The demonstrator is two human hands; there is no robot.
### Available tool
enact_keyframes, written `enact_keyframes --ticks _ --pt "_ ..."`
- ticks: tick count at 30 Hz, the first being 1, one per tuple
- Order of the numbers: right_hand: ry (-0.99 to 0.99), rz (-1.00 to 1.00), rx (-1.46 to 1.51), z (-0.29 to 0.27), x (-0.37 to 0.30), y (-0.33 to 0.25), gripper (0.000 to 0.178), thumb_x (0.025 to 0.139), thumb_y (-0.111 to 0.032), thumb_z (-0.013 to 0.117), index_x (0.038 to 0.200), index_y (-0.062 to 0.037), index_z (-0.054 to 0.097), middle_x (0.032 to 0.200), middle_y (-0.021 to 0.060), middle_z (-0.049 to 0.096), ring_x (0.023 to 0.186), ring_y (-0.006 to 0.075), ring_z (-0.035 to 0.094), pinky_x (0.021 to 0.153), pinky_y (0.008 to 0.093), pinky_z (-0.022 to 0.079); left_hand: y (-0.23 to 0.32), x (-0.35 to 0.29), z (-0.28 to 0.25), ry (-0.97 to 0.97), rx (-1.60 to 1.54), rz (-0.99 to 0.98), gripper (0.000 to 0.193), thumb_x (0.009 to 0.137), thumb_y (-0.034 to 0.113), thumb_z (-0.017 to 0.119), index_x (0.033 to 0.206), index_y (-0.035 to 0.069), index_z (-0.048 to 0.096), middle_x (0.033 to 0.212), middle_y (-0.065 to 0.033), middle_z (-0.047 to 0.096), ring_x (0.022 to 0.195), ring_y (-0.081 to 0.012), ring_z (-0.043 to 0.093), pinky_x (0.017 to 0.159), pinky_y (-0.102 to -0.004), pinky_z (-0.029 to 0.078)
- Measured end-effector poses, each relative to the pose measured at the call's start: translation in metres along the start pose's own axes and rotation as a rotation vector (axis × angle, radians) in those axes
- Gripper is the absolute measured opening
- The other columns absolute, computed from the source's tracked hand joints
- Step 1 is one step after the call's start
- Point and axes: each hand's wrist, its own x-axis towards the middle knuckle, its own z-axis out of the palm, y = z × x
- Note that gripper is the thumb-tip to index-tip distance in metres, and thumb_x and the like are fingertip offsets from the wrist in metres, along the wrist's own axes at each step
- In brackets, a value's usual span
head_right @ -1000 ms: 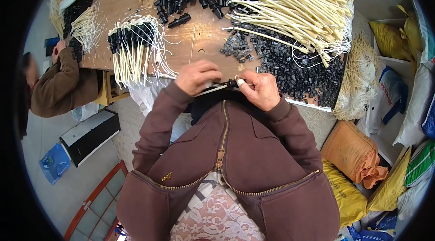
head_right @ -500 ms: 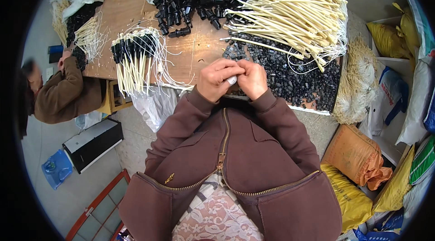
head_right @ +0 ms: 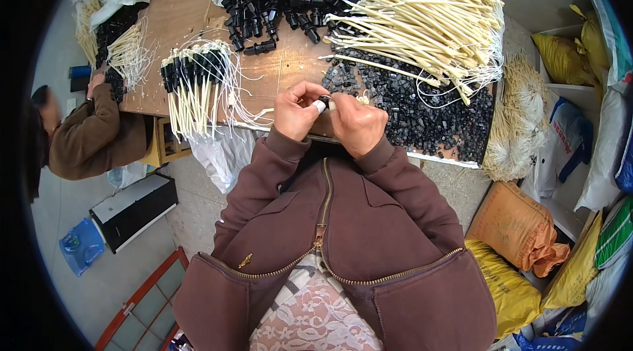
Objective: Assembling small thin sticks into black plastic bases at a manufacturing workbench.
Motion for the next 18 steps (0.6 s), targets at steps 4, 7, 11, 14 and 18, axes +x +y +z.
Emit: enact_keyframes --ticks 4,7,11,14,18 --pt "-0.05 0.081 0.113 -0.006 0.001 -0.003 0.011 0.077 -0.008 0.066 0.088 -0.0094 0.066 0.071 0.0093 0.064 0.057 0.0271 0.064 0.049 0.035 0.048 0.001 0.0 -0.002 0.022 -0.023 -0.025 0.016 0.077 -0.007 0.064 0.088 0.003 0.07 0.079 0.0034 0.064 0.067 -0.0014 0.052 0.061 -0.018 0.043" --pt "-0.067 0.115 0.218 -0.001 -0.004 0.008 0.009 0.081 -0.008 0.066 0.089 -0.0075 0.067 0.064 0.0046 0.063 0.049 0.0186 0.059 0.046 0.0299 0.043 0.005 0.0 -0.004 0.022 0.064 -0.024 0.015 0.076 -0.006 0.064 0.086 0.003 0.069 0.08 0.002 0.065 0.068 -0.0039 0.054 0.062 -0.0198 0.044" --pt "-0.214 0.62 1.027 -0.013 0.001 0.011 0.011 0.089 -0.008 0.062 0.093 -0.0005 0.068 0.064 -0.0091 0.053 0.054 -0.0017 0.039 0.047 0.0176 0.029 0.006 0.008 -0.012 0.102 0.417 0.517 0.024 0.071 -0.006 0.064 0.093 0.001 0.067 0.089 -0.0084 0.067 0.077 -0.0191 0.064 0.07 -0.028 0.05" --pt "-0.217 0.818 1.615 -0.025 0.006 0.022 0.018 0.088 -0.003 0.06 0.104 0.0014 0.066 0.074 -0.0049 0.06 0.056 0.0002 0.042 0.049 0.0165 0.032 0.015 -0.002 -0.01 -0.237 0.333 0.453 0.037 0.068 -0.005 0.062 0.104 0.0 0.065 0.097 -0.0149 0.066 0.088 -0.029 0.066 0.079 -0.0342 0.051" --pt "-0.242 0.515 0.951 -0.025 0.004 0.015 0.023 0.088 -0.009 0.063 0.11 -0.003 0.068 0.071 -0.0023 0.064 0.053 0.0073 0.054 0.048 0.026 0.042 0.002 0.006 -0.02 -0.243 0.36 0.382 0.034 0.072 0.003 0.061 0.106 0.005 0.064 0.095 -0.0164 0.066 0.082 -0.0328 0.065 0.074 -0.0384 0.052"
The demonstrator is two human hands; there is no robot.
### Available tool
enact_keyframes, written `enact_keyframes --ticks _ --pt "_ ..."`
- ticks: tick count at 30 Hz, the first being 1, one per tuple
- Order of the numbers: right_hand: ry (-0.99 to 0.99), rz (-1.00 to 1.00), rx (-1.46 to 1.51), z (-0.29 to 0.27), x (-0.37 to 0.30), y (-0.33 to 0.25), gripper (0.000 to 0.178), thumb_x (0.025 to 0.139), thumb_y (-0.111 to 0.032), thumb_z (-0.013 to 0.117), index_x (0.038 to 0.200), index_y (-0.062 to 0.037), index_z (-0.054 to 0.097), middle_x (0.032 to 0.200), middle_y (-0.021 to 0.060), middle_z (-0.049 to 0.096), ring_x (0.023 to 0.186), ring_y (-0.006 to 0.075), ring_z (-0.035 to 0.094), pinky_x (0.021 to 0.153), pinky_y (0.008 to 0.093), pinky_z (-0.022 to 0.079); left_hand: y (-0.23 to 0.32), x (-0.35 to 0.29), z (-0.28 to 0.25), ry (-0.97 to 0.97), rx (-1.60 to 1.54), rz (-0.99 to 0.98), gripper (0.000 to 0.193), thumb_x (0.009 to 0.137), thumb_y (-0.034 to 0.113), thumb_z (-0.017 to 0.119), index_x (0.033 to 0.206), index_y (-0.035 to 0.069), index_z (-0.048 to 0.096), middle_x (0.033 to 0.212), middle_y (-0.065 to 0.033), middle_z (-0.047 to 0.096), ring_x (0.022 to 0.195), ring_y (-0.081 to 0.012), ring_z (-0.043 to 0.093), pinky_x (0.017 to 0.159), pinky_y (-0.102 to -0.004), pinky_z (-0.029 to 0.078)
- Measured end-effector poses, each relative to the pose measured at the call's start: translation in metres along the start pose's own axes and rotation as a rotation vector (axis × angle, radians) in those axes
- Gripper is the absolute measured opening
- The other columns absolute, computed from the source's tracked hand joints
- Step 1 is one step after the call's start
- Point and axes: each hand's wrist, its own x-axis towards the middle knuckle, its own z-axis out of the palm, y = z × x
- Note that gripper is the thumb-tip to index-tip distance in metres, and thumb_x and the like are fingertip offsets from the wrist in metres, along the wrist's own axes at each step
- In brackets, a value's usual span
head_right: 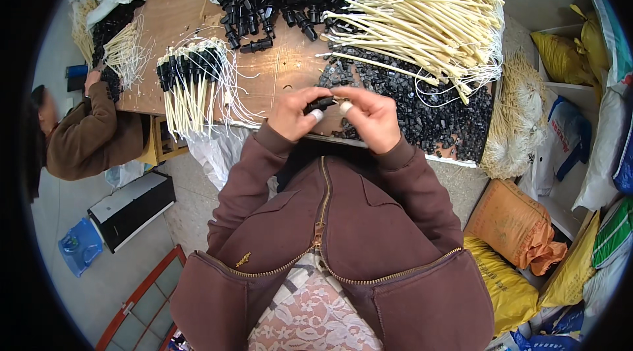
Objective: Assembling small thin sticks into black plastic bases at a manufacturing workbench.
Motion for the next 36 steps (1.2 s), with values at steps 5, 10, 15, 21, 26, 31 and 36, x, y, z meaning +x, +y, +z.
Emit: enact_keyframes --ticks 5,10,15,21,26,31,36 --pt "-0.135 -0.529 -1.056 -0.002 -0.003 0.003 0.029 0.08 -0.01 0.068 0.108 -0.0174 0.07 0.07 0.0057 0.065 0.052 0.0207 0.062 0.047 0.0328 0.047 0.007 -0.003 -0.006 -0.066 0.157 -0.158 0.036 0.07 0.002 0.061 0.106 0.005 0.066 0.098 -0.0153 0.069 0.082 -0.0312 0.066 0.072 -0.0357 0.052" --pt "-0.104 0.096 -0.563 0.002 0.01 0.002 0.019 0.076 -0.014 0.073 0.092 -0.0078 0.065 0.056 0.0014 0.052 0.05 0.0105 0.051 0.049 0.0289 0.042 0.031 -0.009 -0.009 -0.02 0.443 0.048 0.034 0.068 0.004 0.066 0.103 0.007 0.063 0.088 -0.0105 0.065 0.076 -0.032 0.064 0.065 -0.0408 0.051" --pt "0.074 -0.199 -0.494 0.026 0.016 0.002 0.033 0.078 -0.006 0.072 0.111 -0.0056 0.066 0.072 0.003 0.062 0.059 0.0065 0.054 0.053 0.0233 0.043 0.017 -0.017 -0.029 0.237 0.396 0.1 0.035 0.068 0.005 0.066 0.103 0.01 0.065 0.083 -0.0083 0.065 0.072 -0.0305 0.063 0.064 -0.0416 0.05" --pt "-0.052 -0.388 -0.744 0.016 0.023 -0.011 0.025 0.08 -0.006 0.07 0.105 -0.0045 0.067 0.091 0.0113 0.069 0.071 0.0222 0.066 0.06 0.0303 0.052 -0.033 -0.017 -0.145 0.736 1.059 -0.107 0.025 0.06 0.008 0.071 0.084 0.012 0.066 0.094 -0.0033 0.064 0.101 -0.0246 0.056 0.095 -0.0449 0.035" --pt "-0.151 -0.38 -0.851 0.017 0.021 0.002 0.028 0.078 -0.016 0.072 0.104 -0.0069 0.067 0.096 0.0111 0.068 0.079 0.0301 0.066 0.067 0.0371 0.052 -0.049 -0.004 -0.144 0.688 0.908 -0.038 0.054 0.061 0.008 0.072 0.114 0.011 0.063 0.115 -0.0071 0.061 0.116 -0.0277 0.05 0.105 -0.0472 0.03" --pt "0.259 -0.375 -1.253 -0.038 0.041 -0.008 0.02 0.076 -0.012 0.07 0.096 -0.0101 0.067 0.082 0.009 0.061 0.074 0.0316 0.063 0.062 0.0403 0.049 -0.045 0.034 -0.097 0.44 0.837 0.014 0.046 0.064 0.003 0.07 0.11 0.013 0.065 0.113 -0.0035 0.063 0.111 -0.0249 0.053 0.098 -0.0426 0.034" --pt "0.285 -0.346 -1.462 -0.062 0.042 -0.003 0.012 0.073 -0.007 0.064 0.081 -0.0087 0.056 0.074 0.0089 0.054 0.071 0.0306 0.059 0.06 0.0426 0.047 -0.066 0.048 -0.08 0.351 0.827 -0.008 0.039 0.068 0.003 0.07 0.107 0.011 0.067 0.094 -0.0064 0.061 0.098 -0.026 0.055 0.091 -0.0395 0.037"
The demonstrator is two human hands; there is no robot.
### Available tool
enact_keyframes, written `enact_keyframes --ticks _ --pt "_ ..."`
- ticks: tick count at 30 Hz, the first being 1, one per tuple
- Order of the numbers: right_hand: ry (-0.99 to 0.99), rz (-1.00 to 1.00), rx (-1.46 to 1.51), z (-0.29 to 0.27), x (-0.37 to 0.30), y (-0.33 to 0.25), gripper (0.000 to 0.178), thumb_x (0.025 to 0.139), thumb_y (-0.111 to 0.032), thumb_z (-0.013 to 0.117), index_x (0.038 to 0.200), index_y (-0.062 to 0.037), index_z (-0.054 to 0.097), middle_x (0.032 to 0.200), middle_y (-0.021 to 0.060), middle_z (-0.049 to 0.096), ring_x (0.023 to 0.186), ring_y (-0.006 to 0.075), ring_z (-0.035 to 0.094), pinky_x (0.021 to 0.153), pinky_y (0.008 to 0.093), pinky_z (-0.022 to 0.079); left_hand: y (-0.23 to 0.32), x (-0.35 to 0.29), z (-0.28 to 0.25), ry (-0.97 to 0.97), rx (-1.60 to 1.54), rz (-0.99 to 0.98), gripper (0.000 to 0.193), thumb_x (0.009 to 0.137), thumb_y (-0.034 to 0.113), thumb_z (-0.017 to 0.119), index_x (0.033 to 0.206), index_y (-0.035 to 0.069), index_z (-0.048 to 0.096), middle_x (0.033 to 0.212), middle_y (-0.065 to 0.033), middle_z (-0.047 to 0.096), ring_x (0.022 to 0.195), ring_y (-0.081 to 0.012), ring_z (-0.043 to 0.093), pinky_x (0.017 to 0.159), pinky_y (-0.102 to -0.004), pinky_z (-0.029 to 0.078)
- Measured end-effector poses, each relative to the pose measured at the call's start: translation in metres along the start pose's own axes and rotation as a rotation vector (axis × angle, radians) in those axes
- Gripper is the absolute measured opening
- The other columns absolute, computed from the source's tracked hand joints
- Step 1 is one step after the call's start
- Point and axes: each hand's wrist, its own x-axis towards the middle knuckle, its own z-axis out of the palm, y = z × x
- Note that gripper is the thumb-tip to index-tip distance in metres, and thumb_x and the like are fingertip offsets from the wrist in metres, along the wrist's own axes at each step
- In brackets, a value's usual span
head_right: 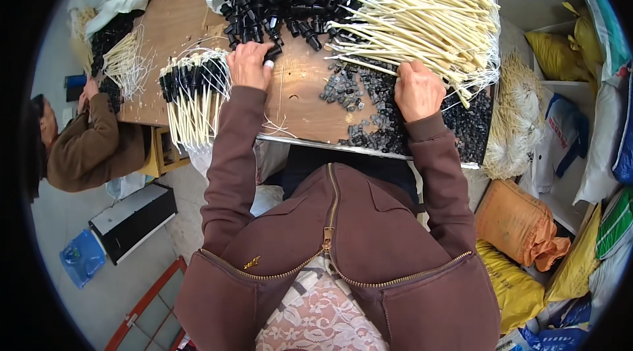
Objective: Assembling small thin sticks into black plastic bases at a manufacturing workbench.
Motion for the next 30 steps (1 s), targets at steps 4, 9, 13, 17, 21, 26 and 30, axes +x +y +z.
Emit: enact_keyframes --ticks 4,9,13,17,21,26,30 --pt "0.079 -0.163 0.147 -0.015 0.01 -0.009 0.013 0.075 -0.007 0.063 0.086 -0.0095 0.058 0.074 0.008 0.056 0.064 0.0306 0.058 0.058 0.0421 0.046 0.026 -0.013 -0.007 -0.048 -0.454 -0.057 0.033 0.073 -0.001 0.061 0.106 0.003 0.062 0.092 -0.0145 0.064 0.087 -0.0348 0.061 0.08 -0.0393 0.048" --pt "-0.03 -0.195 0.403 -0.016 -0.004 -0.023 0.03 0.08 -0.007 0.063 0.109 -0.0129 0.065 0.078 0.0064 0.062 0.058 0.0283 0.059 0.053 0.0382 0.047 0.043 -0.034 -0.003 -0.171 -0.799 -0.292 0.038 0.074 -0.005 0.057 0.111 0.003 0.062 0.096 -0.0159 0.069 0.088 -0.028 0.068 0.079 -0.0337 0.051" --pt "-0.169 -0.256 0.548 -0.019 -0.015 -0.03 0.034 0.079 -0.006 0.063 0.112 -0.0132 0.067 0.076 0.0071 0.061 0.059 0.0265 0.061 0.051 0.0367 0.048 0.046 -0.036 -0.011 -0.209 -0.736 -0.243 0.034 0.076 -0.008 0.056 0.106 0.006 0.065 0.101 -0.0119 0.069 0.096 -0.0247 0.066 0.083 -0.0314 0.05" --pt "-0.202 -0.402 0.365 -0.011 -0.028 -0.049 0.039 0.077 -0.009 0.065 0.115 -0.0154 0.066 0.075 0.0058 0.061 0.057 0.0255 0.062 0.05 0.0368 0.048 0.058 -0.035 -0.012 -0.298 -0.466 0.237 0.034 0.074 -0.01 0.057 0.099 0.01 0.065 0.105 -0.0093 0.068 0.107 -0.0254 0.061 0.09 -0.033 0.046" --pt "-0.138 -0.092 0.381 -0.015 -0.026 -0.049 0.054 0.075 -0.013 0.072 0.127 -0.0148 0.059 0.072 0.0076 0.062 0.057 0.0259 0.062 0.052 0.0357 0.049 0.061 -0.046 -0.006 -0.022 -0.313 0.361 0.035 0.072 -0.009 0.056 0.1 0.011 0.065 0.111 -0.0082 0.065 0.109 -0.0261 0.058 0.087 -0.0378 0.045" --pt "-0.028 -0.104 0.552 -0.003 -0.017 -0.063 0.025 0.081 -0.005 0.066 0.105 -0.0101 0.065 0.068 0.0117 0.061 0.06 0.024 0.063 0.055 0.0347 0.05 0.107 -0.05 -0.04 -0.115 -0.33 0.369 0.038 0.074 0.004 0.064 0.11 0.016 0.065 0.096 -0.0023 0.067 0.078 -0.0226 0.065 0.063 -0.0347 0.051" --pt "-0.308 0.117 1.354 -0.012 -0.016 -0.041 0.006 0.079 -0.003 0.064 0.084 -0.0051 0.065 0.102 0.0106 0.067 0.08 0.0175 0.065 0.062 0.028 0.049 0.078 -0.062 -0.029 -0.241 -0.274 0.083 0.028 0.082 0.016 0.067 0.109 0.013 0.062 0.069 -0.0065 0.06 0.061 -0.024 0.061 0.052 -0.0343 0.049"
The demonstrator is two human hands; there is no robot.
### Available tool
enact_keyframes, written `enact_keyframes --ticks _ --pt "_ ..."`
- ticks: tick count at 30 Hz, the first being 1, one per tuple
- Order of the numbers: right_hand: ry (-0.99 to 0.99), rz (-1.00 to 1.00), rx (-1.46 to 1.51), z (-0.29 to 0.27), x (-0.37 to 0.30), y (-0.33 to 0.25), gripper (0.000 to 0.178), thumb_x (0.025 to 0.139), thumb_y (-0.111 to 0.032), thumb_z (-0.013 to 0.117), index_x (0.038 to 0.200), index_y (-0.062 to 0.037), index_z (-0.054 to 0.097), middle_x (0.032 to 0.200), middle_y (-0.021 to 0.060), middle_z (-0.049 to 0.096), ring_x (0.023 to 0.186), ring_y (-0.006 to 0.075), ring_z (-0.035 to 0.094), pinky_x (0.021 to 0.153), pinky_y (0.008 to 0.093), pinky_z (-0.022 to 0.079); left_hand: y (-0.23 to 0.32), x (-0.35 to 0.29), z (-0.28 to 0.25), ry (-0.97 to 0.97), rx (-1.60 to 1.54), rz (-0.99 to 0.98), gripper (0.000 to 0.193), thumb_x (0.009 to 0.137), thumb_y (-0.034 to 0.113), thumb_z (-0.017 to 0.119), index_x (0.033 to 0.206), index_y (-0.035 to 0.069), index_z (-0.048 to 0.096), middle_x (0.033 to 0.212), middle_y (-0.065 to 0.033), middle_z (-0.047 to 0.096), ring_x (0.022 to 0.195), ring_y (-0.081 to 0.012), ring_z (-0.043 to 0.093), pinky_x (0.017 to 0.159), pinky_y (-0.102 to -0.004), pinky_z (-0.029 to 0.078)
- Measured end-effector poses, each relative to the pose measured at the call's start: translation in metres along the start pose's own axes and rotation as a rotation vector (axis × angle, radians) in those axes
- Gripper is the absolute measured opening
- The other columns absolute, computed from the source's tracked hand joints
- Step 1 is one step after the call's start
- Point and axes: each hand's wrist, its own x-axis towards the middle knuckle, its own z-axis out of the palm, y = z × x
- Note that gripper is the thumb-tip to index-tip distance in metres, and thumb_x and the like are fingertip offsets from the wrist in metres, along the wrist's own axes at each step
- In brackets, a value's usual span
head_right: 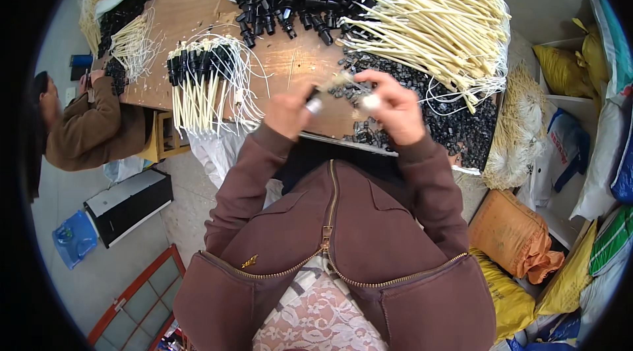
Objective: Assembling small thin sticks into black plastic bases at a manufacturing workbench.
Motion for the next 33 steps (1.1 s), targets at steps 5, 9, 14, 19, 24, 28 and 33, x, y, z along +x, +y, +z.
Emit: enact_keyframes --ticks 5,9,14,19,24,28,33 --pt "-0.014 0.106 0.131 0.007 -0.004 -0.026 0.013 0.087 -0.017 0.067 0.089 -0.004 0.07 0.073 0.0086 0.067 0.055 0.0121 0.057 0.046 0.0259 0.043 -0.018 -0.003 0.011 0.03 -0.657 -0.508 0.013 0.089 0.01 0.061 0.099 0.003 0.064 0.071 -0.0017 0.064 0.052 -0.0077 0.05 0.047 -0.0222 0.039" --pt "-0.052 -0.142 -0.636 0.044 -0.004 0.007 0.013 0.08 -0.016 0.072 0.091 -0.0102 0.07 0.068 0.0082 0.063 0.055 0.0261 0.061 0.051 0.0345 0.047 0.009 0.007 0.014 -0.096 -1.159 -0.564 0.02 0.078 0.001 0.068 0.098 0.0 0.068 0.073 0.002 0.064 0.065 -0.0049 0.056 0.057 -0.0226 0.045" --pt "0.014 0.155 -0.453 0.045 -0.009 0.001 0.011 0.078 -0.015 0.071 0.088 -0.0104 0.069 0.064 0.0087 0.062 0.056 0.0284 0.062 0.051 0.0363 0.048 0.003 -0.001 0.011 -0.168 -0.767 -0.524 0.02 0.079 -0.001 0.066 0.099 0.001 0.068 0.08 0.0002 0.064 0.073 -0.0069 0.056 0.064 -0.0227 0.044" --pt "0.151 -0.139 -0.711 0.043 -0.009 0.004 0.009 0.079 -0.011 0.066 0.087 -0.01 0.069 0.064 0.0126 0.063 0.057 0.0297 0.064 0.051 0.0379 0.049 0.004 -0.001 0.0 0.005 -0.354 -0.144 0.034 0.077 -0.004 0.056 0.109 0.005 0.064 0.093 -0.0098 0.066 0.082 -0.0267 0.064 0.073 -0.0346 0.049" --pt "0.166 -0.144 -0.735 0.042 -0.006 0.003 0.009 0.078 -0.012 0.066 0.087 -0.0101 0.069 0.066 0.0122 0.064 0.058 0.0293 0.064 0.051 0.0378 0.05 0.01 0.0 -0.001 -0.109 -0.253 -0.17 0.04 0.075 -0.005 0.054 0.112 0.009 0.063 0.098 -0.0115 0.063 0.091 -0.0356 0.061 0.077 -0.0412 0.049" --pt "0.108 -0.167 -0.74 0.042 -0.007 0.01 0.008 0.079 -0.011 0.066 0.086 -0.0096 0.069 0.065 0.0127 0.063 0.057 0.0301 0.063 0.051 0.0384 0.049 0.015 0.001 0.002 -0.132 -0.267 -0.119 0.043 0.074 -0.005 0.054 0.113 0.01 0.063 0.098 -0.0114 0.064 0.093 -0.0358 0.061 0.078 -0.041 0.049" --pt "0.061 0.013 -0.594 0.038 -0.01 0.012 0.02 0.079 -0.007 0.063 0.099 -0.0056 0.068 0.074 0.0158 0.065 0.062 0.0299 0.065 0.056 0.0354 0.05 0.02 0.002 0.002 -0.233 -0.256 -0.094 0.048 0.073 -0.003 0.055 0.12 0.008 0.058 0.102 -0.0142 0.063 0.098 -0.0353 0.06 0.081 -0.04 0.05"
